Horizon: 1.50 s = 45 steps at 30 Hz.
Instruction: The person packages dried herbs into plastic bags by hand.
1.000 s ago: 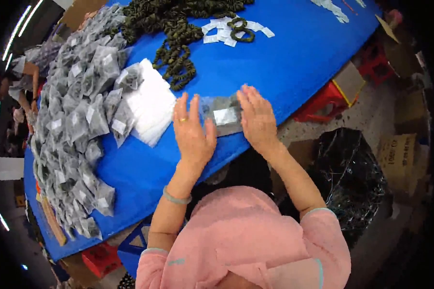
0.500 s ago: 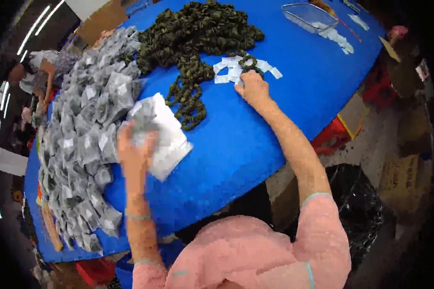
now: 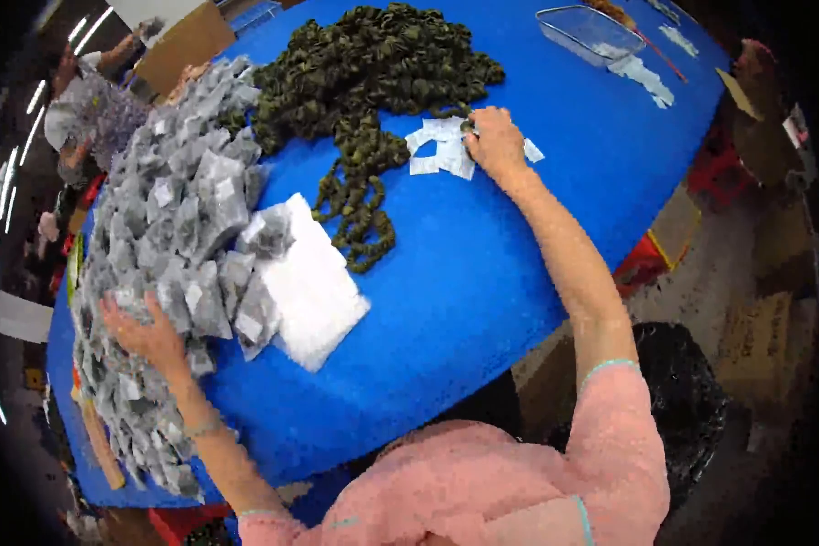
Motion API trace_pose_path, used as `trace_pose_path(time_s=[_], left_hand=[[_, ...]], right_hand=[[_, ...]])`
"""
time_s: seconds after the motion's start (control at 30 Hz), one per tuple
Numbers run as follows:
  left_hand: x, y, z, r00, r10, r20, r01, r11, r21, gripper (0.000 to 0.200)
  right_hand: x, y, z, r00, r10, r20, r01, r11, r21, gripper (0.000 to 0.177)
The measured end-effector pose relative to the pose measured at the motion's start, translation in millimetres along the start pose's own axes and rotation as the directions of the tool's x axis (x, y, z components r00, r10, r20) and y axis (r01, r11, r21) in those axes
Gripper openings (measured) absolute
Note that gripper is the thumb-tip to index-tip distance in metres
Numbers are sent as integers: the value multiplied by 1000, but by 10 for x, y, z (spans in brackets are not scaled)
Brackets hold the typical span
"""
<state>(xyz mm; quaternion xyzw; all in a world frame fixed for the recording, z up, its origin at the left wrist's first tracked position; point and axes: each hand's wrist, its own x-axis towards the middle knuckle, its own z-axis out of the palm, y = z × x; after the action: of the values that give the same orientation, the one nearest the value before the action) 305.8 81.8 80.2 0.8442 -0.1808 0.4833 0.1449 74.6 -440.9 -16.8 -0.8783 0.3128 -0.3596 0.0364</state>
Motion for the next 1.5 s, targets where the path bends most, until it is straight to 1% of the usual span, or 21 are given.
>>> trace_pose_path(time_s=[0.07,0.13,0.17,0.2,0.3,0.33,0.37,0.47,0.5,0.8,0.83,0.9,0.97,1.0,1.13,1.17,1.3,1.33,1.4,1.47,1.5], left_hand=[[-123,729,-186,991,125,45,-109,958,-266,57],[-356,1107,-192,973,176,151,-72,849,-524,57],[-463,1294,-207,952,207,227,-41,817,-576,55],[-558,1472,-214,923,243,298,-5,782,-624,53],[-776,1809,-85,870,332,366,35,698,-715,49],[-837,1894,-30,866,335,372,50,681,-730,48],[-886,1975,18,862,338,378,66,663,-745,47],[-941,2158,116,853,301,427,162,625,-764,41],[-944,2206,152,855,299,424,159,627,-763,40],[-1026,2097,230,831,293,474,196,642,-741,33],[-1041,2078,223,825,297,480,201,641,-741,33],[-1065,2062,216,814,274,512,248,633,-733,31],[-1092,2050,196,798,257,545,295,623,-725,29],[-1099,2040,183,792,263,550,297,621,-725,29],[-1073,2010,149,758,213,617,389,610,-690,27],[-1079,1994,156,753,212,622,394,611,-686,27],[-1130,1951,196,710,192,677,468,590,-658,25],[-1126,1957,199,706,191,682,471,592,-654,25],[-1124,1973,214,724,201,660,438,606,-664,25],[-1135,1936,207,742,208,637,399,626,-670,25],[-1153,1910,186,740,205,641,399,633,-663,25]], right_hand=[[12,-12,101,989,-117,85,116,993,19,24],[29,-27,171,958,-234,166,230,972,46,26],[42,-58,173,957,-238,168,233,971,48,26],[60,-109,146,950,-190,248,199,980,-12,26],[99,-271,63,891,-11,455,117,972,-206,26],[109,-299,79,892,-12,452,117,971,-206,26],[114,-324,116,922,12,388,79,972,-219,26],[140,-356,270,981,82,179,-38,971,-235,26],[159,-349,323,982,79,174,-37,972,-232,26],[192,-34,668,957,-247,154,280,927,-249,20],[197,-44,627,957,-241,162,276,928,-250,20],[316,-75,492,943,-54,329,73,996,-44,23],[406,-100,293,853,97,513,-182,976,118,28],[415,-90,205,850,106,517,-190,975,113,28],[506,-12,-115,821,250,514,-429,864,265,45],[520,41,-156,816,252,520,-432,863,261,45],[473,333,-285,732,430,528,-539,840,63,52],[416,351,-263,727,432,533,-541,839,59,52],[255,362,-116,900,330,285,-325,943,-65,53],[134,345,54,990,135,45,-121,966,-230,54],[106,323,92,989,135,52,-120,967,-223,54]])
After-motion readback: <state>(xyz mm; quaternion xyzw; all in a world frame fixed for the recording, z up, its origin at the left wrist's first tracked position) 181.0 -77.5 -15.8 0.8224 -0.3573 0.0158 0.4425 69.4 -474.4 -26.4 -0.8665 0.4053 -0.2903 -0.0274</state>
